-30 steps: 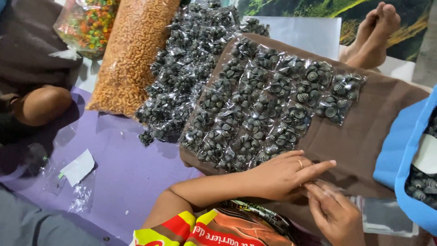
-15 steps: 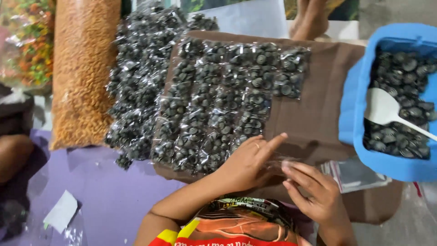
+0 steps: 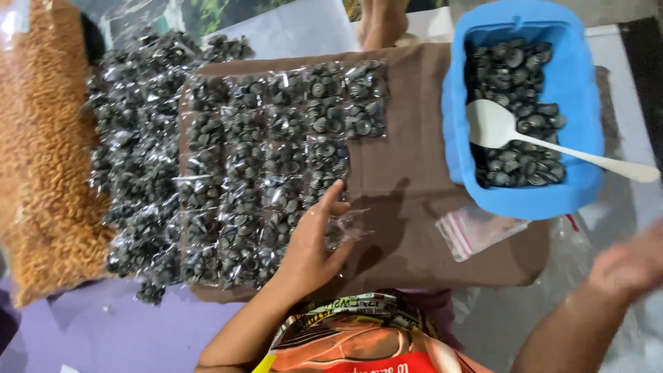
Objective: The person is manually filling small plastic bags with black candies from a larger container and sealing them.
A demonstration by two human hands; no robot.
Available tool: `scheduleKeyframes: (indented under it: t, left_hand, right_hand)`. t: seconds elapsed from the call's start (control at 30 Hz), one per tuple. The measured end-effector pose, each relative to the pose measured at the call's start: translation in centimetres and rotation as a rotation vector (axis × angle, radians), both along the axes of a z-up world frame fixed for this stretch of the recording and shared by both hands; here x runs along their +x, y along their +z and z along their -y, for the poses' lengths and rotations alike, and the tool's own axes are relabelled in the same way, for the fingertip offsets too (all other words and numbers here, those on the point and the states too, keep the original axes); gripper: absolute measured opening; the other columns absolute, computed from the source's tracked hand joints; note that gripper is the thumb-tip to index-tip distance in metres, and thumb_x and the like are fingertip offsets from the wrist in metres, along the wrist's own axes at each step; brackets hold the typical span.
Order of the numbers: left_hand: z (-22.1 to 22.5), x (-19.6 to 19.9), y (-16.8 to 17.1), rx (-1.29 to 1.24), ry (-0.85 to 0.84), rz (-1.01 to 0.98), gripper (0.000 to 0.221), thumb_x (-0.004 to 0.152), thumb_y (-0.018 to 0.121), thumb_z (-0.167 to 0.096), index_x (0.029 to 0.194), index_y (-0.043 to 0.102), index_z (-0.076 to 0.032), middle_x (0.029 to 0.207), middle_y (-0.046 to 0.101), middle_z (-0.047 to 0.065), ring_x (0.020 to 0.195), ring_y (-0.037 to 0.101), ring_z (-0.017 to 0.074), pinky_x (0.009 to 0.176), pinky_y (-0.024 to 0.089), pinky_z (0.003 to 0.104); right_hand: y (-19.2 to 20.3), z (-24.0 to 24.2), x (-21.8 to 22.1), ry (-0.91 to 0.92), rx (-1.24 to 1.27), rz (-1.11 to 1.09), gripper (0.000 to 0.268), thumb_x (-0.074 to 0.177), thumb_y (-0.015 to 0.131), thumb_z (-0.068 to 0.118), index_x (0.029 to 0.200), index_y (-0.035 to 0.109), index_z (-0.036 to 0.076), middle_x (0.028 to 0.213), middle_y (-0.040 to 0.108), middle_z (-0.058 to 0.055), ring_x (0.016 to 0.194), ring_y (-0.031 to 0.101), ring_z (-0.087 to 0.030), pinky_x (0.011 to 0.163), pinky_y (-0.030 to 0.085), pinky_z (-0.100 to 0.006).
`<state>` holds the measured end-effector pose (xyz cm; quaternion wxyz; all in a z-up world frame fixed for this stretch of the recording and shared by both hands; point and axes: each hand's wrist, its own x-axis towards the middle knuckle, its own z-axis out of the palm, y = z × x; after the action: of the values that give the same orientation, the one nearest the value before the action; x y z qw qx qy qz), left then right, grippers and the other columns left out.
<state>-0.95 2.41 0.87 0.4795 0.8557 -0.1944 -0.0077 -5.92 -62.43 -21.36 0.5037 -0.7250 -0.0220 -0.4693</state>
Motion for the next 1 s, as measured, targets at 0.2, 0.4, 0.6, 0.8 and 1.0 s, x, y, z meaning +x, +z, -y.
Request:
scheduleKeyframes:
  t: [0.2, 0.4, 0.6, 0.8, 1.0]
  left_hand:
    - [0.3, -0.2, 0.0, 0.004, 0.006, 0.026, 0.089, 0.091, 0.075, -0.008, 0.160, 0.020, -0.008, 0.121, 0.068, 0.014, 0.108, 0.067, 0.0289, 0.091, 0.052, 0.043]
    - [-0.1, -0.4, -0.2, 0.002, 0.056, 0.006, 0.086, 0.091, 0.072, -0.007, 0.159, 0.021, -0.006, 0.119, 0.069, 0.014, 0.119, 0.068, 0.0304, 0.099, 0.053, 0.049]
    - [0.3, -0.4, -0.4, 0.009, 0.044, 0.045, 0.086, 0.091, 0.074, -0.008, 0.159, 0.021, -0.004, 0.116, 0.069, 0.015, 0.117, 0.068, 0.0303, 0.101, 0.054, 0.047]
    - [0.0, -0.5, -0.6, 0.024, 0.049, 0.049, 0.091, 0.089, 0.076, -0.005, 0.160, 0.019, -0.005, 0.118, 0.070, 0.015, 0.117, 0.068, 0.0290, 0.104, 0.053, 0.047]
    - [-0.1, -0.3, -1.3, 0.037, 0.051, 0.043, 0.092, 0.089, 0.076, -0.007, 0.161, 0.019, -0.007, 0.118, 0.070, 0.014, 0.114, 0.068, 0.0289, 0.101, 0.053, 0.048]
  right_hand:
    - [16.4, -15.7, 11.0, -0.049, 0.516, -0.731, 0.063, 0.094, 0.064, 0.064, 0.149, 0.054, 0.035, 0.134, 0.057, 0.019, 0.121, 0.055, 0.002, 0.095, 0.041, -0.016]
    - [23.8, -19.5, 10.2, 0.080, -0.476, -0.268, 0.051, 0.133, 0.037, 0.020, 0.121, 0.064, -0.022, 0.125, 0.059, -0.038, 0.120, 0.060, -0.048, 0.107, 0.048, -0.055]
    - [25.3, -21.9, 12.2, 0.251, -0.463, -0.206, 0.034, 0.129, 0.043, -0.004, 0.107, 0.063, -0.021, 0.110, 0.067, -0.038, 0.105, 0.070, -0.046, 0.093, 0.061, -0.050]
    - [23.5, -20.3, 12.3, 0.373, -0.201, -0.338, 0.027, 0.127, 0.046, -0.003, 0.110, 0.061, -0.018, 0.113, 0.063, -0.037, 0.104, 0.071, -0.048, 0.097, 0.065, -0.052]
    - [23.4, -20.0, 12.4, 0.411, -0.229, -0.369, 0.032, 0.128, 0.043, 0.006, 0.114, 0.058, -0.018, 0.117, 0.062, -0.037, 0.107, 0.071, -0.051, 0.096, 0.065, -0.053]
